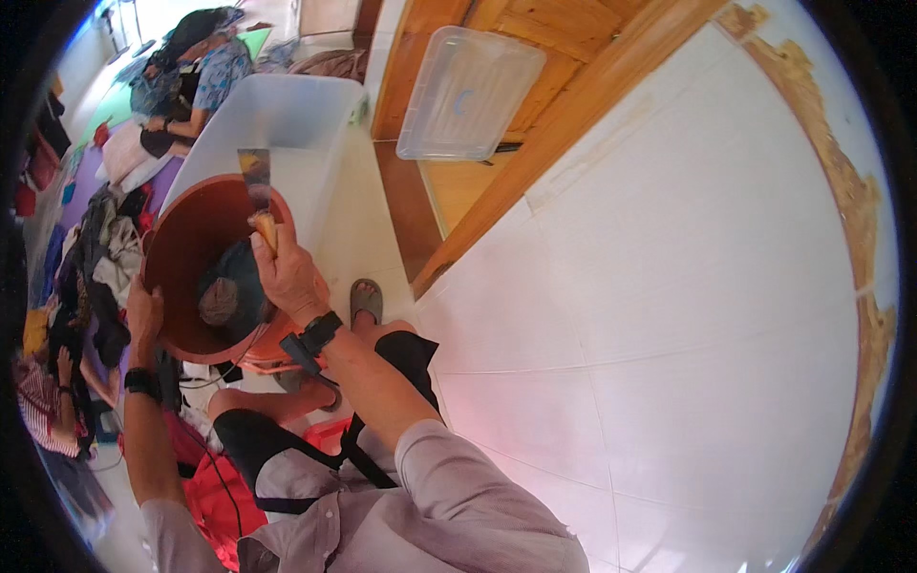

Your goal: Scraping tile grout and wiping a white tiled wall with a cloth and putty knife.

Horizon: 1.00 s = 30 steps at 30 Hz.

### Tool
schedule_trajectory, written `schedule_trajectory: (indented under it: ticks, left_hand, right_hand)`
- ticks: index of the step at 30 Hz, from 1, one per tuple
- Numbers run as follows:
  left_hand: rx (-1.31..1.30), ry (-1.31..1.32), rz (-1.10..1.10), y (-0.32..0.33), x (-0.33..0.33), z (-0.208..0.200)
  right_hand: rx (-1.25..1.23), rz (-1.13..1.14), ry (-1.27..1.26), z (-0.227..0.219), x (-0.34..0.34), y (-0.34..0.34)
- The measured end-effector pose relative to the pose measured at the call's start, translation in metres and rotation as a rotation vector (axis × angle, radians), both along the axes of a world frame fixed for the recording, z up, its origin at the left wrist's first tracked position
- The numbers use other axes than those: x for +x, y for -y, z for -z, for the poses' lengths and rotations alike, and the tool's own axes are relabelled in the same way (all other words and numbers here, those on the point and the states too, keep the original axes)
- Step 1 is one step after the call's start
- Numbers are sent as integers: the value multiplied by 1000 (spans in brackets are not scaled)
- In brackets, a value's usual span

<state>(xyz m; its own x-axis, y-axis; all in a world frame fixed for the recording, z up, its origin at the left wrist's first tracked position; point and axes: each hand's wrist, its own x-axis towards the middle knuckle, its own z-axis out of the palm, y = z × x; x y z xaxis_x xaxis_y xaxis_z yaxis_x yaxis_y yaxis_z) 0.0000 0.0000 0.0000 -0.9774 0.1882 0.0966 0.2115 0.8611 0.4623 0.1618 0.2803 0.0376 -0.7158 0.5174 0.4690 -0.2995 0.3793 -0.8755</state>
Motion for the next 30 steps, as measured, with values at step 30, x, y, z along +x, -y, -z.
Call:
schedule_trajectory:
  ticks: [30]
  left_hand:
    - [166, 51, -73, -13, 16, 10]
  right_hand:
    - [-155, -233, 120, 3, 0, -12]
